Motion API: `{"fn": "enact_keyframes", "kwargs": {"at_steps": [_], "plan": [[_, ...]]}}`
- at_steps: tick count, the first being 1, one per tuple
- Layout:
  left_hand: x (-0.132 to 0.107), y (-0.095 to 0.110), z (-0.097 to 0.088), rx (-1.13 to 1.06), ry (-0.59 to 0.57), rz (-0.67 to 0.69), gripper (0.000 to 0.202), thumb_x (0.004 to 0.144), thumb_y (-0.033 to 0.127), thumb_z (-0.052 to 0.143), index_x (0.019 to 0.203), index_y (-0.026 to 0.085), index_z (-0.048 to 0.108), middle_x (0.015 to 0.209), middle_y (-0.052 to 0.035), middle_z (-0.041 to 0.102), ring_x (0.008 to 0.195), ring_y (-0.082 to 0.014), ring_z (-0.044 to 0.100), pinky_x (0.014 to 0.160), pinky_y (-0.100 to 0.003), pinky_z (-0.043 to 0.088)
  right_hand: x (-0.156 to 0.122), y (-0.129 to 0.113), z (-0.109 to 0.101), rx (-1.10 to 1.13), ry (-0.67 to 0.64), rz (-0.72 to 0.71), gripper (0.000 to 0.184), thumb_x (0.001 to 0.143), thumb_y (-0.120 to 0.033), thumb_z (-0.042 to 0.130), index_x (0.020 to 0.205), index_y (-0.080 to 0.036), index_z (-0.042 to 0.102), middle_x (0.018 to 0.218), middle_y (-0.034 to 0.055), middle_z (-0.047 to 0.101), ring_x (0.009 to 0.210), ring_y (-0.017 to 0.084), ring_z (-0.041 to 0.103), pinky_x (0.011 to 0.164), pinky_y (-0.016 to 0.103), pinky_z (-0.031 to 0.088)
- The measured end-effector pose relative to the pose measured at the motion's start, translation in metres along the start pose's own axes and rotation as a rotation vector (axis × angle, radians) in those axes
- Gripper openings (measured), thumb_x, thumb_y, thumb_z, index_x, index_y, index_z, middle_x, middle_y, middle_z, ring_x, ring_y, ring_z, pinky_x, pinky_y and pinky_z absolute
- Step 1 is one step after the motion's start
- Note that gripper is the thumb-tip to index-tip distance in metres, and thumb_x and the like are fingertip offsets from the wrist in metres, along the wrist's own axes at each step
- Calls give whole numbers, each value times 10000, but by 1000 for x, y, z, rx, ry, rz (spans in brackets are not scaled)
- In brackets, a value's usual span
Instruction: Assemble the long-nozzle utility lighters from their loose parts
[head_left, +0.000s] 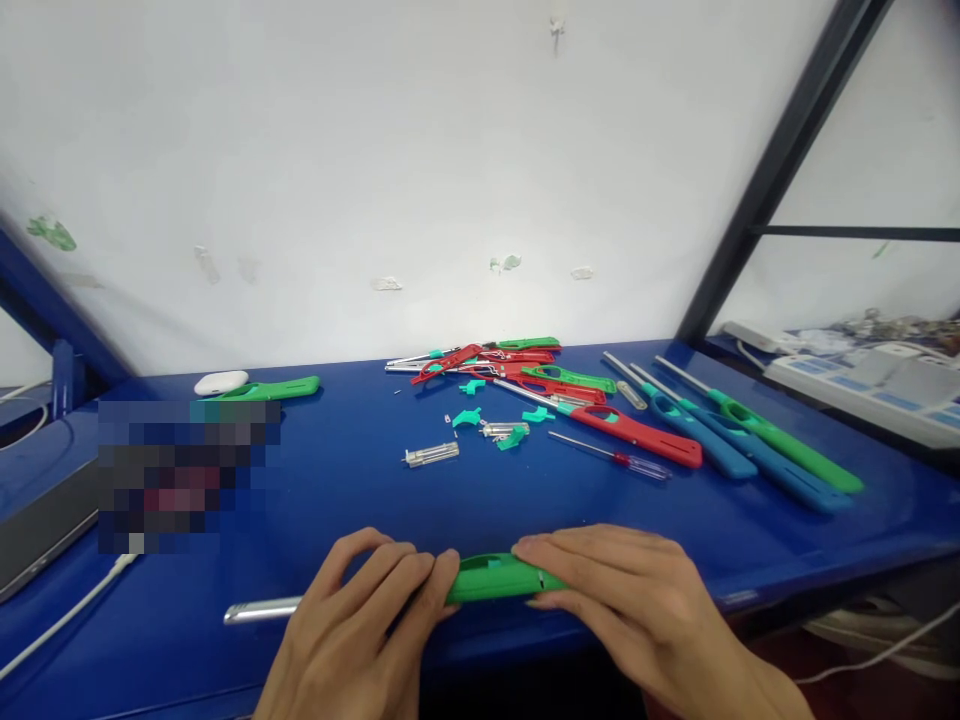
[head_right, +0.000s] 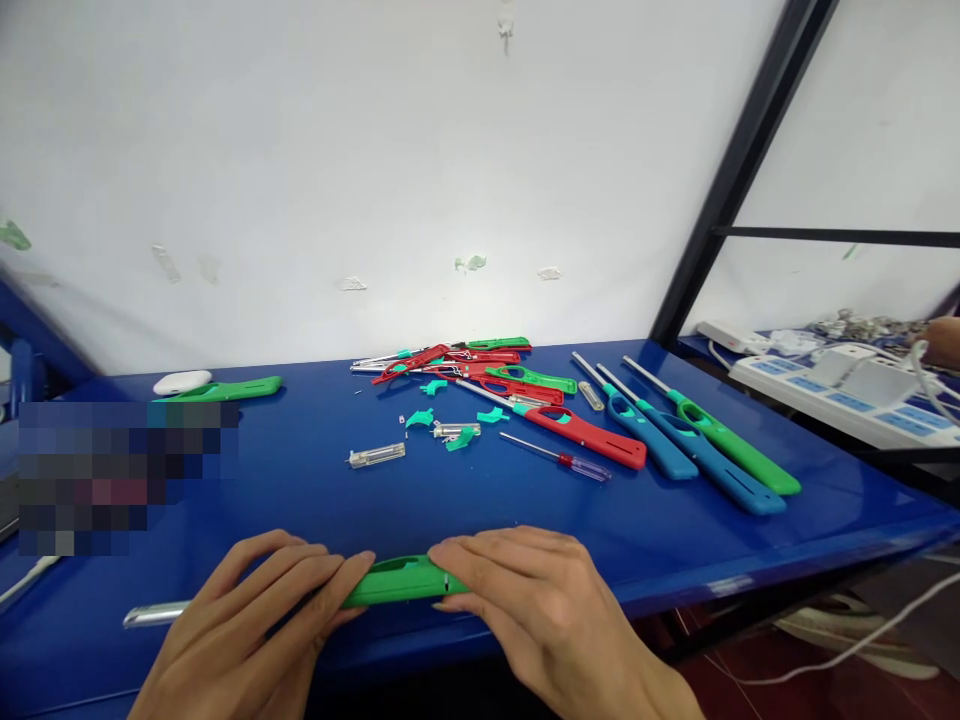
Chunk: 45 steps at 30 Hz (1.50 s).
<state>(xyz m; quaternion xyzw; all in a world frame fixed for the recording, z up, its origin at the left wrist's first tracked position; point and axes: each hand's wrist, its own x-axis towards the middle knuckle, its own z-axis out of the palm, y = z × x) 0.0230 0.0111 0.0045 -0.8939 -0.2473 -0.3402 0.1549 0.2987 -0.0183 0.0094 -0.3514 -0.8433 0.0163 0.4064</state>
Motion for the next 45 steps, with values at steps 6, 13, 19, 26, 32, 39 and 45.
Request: {"fn": "enact_keyframes", "kwargs": {"at_steps": [6, 13, 19, 26, 32, 39, 45], "plan": [[-1, 0, -4, 11, -38, -25, 347, 994, 17, 593, 1307, 139, 682, 1048, -45, 776, 1003, -206, 680, 1024, -416, 438, 1, -3, -2, -28, -26, 76, 231, 1010, -255, 697, 1241, -251, 719, 1116, 10, 810, 991, 158, 773, 951, 258, 600], [3, 1, -5, -13, -16, -25, 336, 1034, 60, 543, 1316, 174, 685, 1019, -29, 782, 990, -201, 686, 989, -386, 481, -1, -5, -6, -77, -140, 94, 298, 1066, -357, 599, 1358, -351, 658, 1193, -20, 791, 1075, 165, 767, 994, 284, 598], [6, 0, -6, 51, -75, -21, 398, 1065, 134, 539, 1451, 200, 614, 1169, -39, 767, 1194, -226, 647, 1111, -386, 419, -11, 3, -2, -72, -139, 71, 360, 1095, -242, 526, 1441, -305, 602, 1313, -23, 772, 1124, 155, 757, 1063, 264, 554], [5, -14, -24, 201, -27, -101, 429, 1033, 157, 575, 1462, 164, 590, 1275, -101, 718, 1286, -295, 569, 1109, -439, 372, -4, 3, -3, -64, -65, 66, 297, 1066, -252, 594, 1355, -275, 659, 1210, -6, 815, 921, 149, 811, 948, 237, 609], [0, -29, -33, 157, -40, -48, 292, 1050, 91, 503, 1244, 187, 700, 1067, -52, 744, 1048, -230, 637, 1049, -423, 382, -19, 3, 4, -152, -77, 211, 335, 1022, -373, 666, 1355, -401, 687, 1221, -65, 805, 1048, 212, 797, 1005, 350, 629], [3, -11, -24, 86, -135, -13, 301, 1095, 144, 436, 1274, 199, 671, 1056, -35, 777, 990, -201, 713, 942, -343, 501, -31, 6, 4, -119, -116, 224, 374, 1039, -321, 637, 1404, -396, 666, 1273, -31, 786, 1144, 226, 767, 1064, 395, 607], [-1, -3, -23, 126, -70, 7, 330, 1124, 139, 336, 1258, 194, 634, 1086, -22, 807, 993, -170, 762, 967, -311, 526, -38, 8, 0, -76, -159, 224, 375, 1040, -347, 642, 1414, -382, 650, 1310, -47, 767, 1204, 199, 733, 1134, 363, 553]]}}
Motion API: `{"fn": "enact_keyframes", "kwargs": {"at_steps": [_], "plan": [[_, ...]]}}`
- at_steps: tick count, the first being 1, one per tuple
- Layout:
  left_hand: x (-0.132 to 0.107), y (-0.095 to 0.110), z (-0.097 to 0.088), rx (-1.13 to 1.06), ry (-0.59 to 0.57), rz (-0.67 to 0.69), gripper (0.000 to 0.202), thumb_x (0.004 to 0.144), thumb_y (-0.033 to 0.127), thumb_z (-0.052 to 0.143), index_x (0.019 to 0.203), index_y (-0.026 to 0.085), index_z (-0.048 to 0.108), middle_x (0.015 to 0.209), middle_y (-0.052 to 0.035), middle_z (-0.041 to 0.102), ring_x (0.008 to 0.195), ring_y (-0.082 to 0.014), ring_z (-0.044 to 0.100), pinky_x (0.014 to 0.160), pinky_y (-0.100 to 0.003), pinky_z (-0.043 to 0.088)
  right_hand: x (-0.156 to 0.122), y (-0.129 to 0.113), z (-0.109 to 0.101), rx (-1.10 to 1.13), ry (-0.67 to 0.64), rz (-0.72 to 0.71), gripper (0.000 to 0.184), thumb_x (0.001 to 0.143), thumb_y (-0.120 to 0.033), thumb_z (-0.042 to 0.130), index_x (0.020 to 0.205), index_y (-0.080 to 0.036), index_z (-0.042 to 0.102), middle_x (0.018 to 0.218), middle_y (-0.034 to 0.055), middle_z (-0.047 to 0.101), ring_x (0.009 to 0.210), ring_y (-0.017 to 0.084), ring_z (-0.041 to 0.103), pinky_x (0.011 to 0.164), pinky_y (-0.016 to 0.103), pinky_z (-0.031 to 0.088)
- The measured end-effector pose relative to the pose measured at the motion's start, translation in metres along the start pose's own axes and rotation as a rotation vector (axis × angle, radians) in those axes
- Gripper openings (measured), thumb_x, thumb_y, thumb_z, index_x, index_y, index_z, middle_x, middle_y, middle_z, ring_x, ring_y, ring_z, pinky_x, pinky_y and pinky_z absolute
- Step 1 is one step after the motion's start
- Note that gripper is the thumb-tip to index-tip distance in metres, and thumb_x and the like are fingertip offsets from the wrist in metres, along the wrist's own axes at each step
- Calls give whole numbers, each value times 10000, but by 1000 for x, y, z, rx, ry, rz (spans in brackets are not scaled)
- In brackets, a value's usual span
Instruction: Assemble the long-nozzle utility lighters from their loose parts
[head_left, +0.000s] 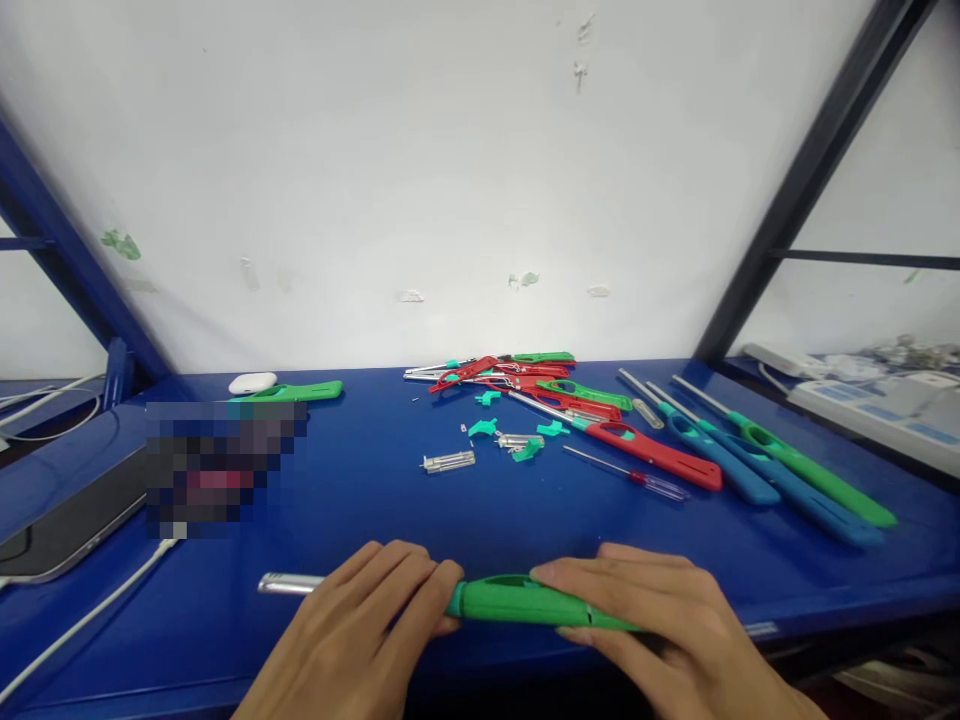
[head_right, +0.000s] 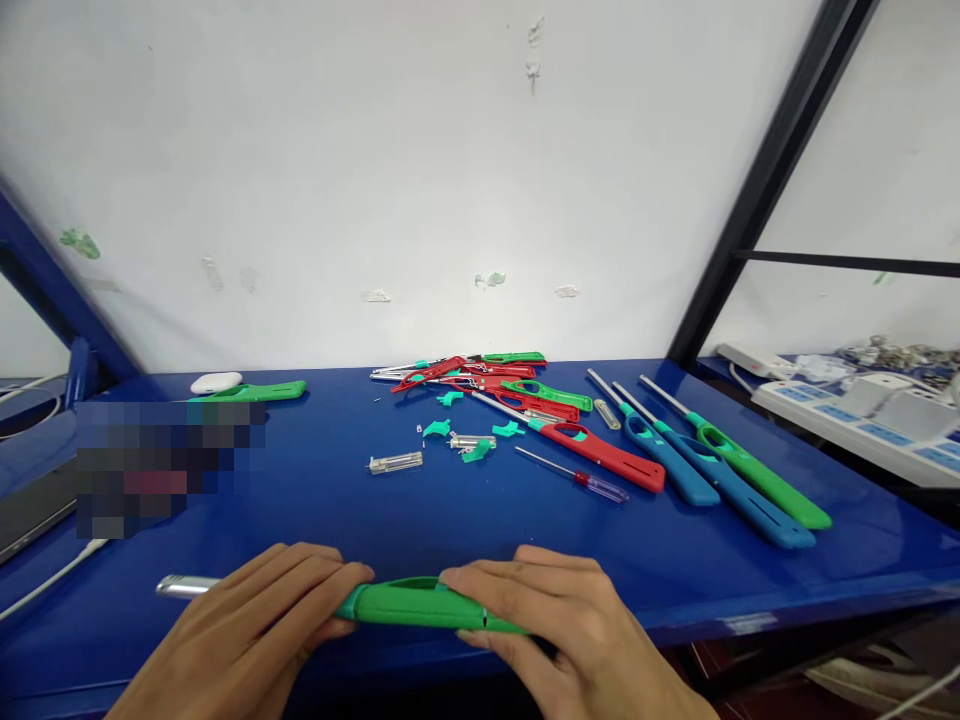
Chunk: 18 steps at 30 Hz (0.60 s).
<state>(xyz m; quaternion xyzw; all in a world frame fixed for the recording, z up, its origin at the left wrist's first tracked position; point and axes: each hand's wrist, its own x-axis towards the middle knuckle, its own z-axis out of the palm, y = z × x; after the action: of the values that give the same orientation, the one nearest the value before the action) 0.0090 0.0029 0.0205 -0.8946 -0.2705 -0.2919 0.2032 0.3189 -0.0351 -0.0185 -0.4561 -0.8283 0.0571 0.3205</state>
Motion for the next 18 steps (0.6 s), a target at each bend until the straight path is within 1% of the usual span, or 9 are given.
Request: {"fn": "enact_keyframes", "kwargs": {"at_steps": [3, 5, 8, 10, 14, 18], "plan": [[3, 2, 1, 7, 65, -12, 306, 1125, 128, 348, 1204, 195, 636, 1011, -2, 817, 920, -156, 778, 929, -314, 538, -2, -7, 3, 11, 61, 48, 341, 1045, -394, 629, 1384, -390, 666, 1292, -54, 773, 1213, 205, 719, 1131, 364, 553], [6, 3, 2, 9, 103, -24, 318, 1117, 104, 337, 1168, 189, 639, 968, -3, 818, 875, -151, 784, 895, -310, 554, -2, -11, 4, 18, 46, 34, 347, 1041, -414, 633, 1386, -395, 664, 1274, -60, 780, 1185, 201, 728, 1094, 334, 577], [10, 3, 2, -35, 105, -46, 319, 1096, 79, 335, 1137, 185, 633, 921, -17, 810, 831, -151, 785, 850, -293, 589, -1, -14, 3, 25, 8, 23, 378, 1031, -432, 649, 1409, -418, 643, 1275, -74, 778, 1163, 188, 736, 1055, 294, 594], [10, 4, -1, -83, 86, -58, 312, 1075, 72, 353, 1142, 195, 631, 915, -22, 804, 821, -157, 784, 834, -285, 613, 0, -14, 2, 25, 8, 24, 389, 1032, -424, 651, 1421, -416, 636, 1288, -71, 773, 1175, 187, 732, 1062, 284, 586], [3, 6, -4, -177, 58, -108, 357, 1005, 36, 420, 1202, 224, 651, 995, -35, 806, 896, -171, 789, 867, -271, 642, -1, -13, 0, 9, 3, -2, 409, 1043, -386, 641, 1451, -398, 613, 1325, -67, 758, 1206, 181, 720, 1121, 291, 542], [-7, 6, -4, -250, 56, -165, 392, 963, 47, 494, 1250, 246, 672, 1062, -44, 802, 973, -176, 784, 853, -237, 650, -5, -10, -1, -6, -26, -55, 408, 1061, -339, 613, 1468, -351, 607, 1346, -46, 750, 1234, 181, 710, 1175, 305, 493]]}}
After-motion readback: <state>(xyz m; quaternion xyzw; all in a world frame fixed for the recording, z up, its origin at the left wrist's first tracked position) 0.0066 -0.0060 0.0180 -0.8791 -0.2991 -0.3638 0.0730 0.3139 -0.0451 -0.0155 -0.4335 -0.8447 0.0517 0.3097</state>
